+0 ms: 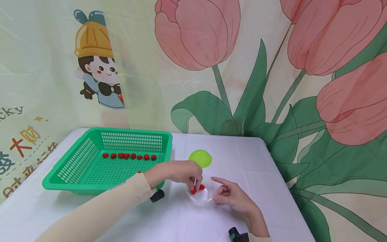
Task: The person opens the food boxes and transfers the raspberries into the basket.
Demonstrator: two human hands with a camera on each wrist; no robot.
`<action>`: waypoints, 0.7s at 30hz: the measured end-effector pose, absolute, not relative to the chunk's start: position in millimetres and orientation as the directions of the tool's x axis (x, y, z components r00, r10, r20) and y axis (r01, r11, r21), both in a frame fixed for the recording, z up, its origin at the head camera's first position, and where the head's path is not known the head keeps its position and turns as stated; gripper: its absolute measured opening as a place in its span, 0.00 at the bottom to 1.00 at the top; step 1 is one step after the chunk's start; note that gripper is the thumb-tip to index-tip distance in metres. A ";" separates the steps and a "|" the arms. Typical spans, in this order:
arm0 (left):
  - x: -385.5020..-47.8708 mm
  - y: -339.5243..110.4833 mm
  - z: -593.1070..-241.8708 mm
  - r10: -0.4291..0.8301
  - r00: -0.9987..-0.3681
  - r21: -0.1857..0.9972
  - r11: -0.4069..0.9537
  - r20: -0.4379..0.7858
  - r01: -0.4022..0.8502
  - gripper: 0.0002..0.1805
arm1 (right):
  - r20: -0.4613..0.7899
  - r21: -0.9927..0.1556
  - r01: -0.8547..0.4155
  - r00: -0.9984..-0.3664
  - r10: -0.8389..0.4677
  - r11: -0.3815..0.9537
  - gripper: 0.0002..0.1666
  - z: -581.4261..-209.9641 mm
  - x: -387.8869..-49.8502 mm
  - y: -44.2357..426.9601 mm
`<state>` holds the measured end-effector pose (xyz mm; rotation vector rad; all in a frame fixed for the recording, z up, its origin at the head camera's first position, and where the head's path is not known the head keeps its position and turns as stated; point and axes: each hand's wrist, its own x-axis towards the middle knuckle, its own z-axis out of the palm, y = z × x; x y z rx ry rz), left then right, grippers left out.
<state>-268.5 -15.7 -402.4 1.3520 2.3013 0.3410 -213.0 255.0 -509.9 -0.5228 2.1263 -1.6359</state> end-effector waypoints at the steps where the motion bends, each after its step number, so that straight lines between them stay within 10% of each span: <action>1: -268.4 -18.0 -400.9 0.870 -0.427 0.437 0.493 -0.247 0.752 0.04 | -0.093 -0.968 -0.045 -0.848 -0.521 0.246 0.44 -509.9 -213.1 255.1; 21: -258.7 -96.8 -375.4 0.856 -0.511 0.640 0.438 -0.081 0.632 0.05 | -0.071 -0.970 -0.066 -0.841 -0.536 0.233 0.44 -512.0 -213.5 256.1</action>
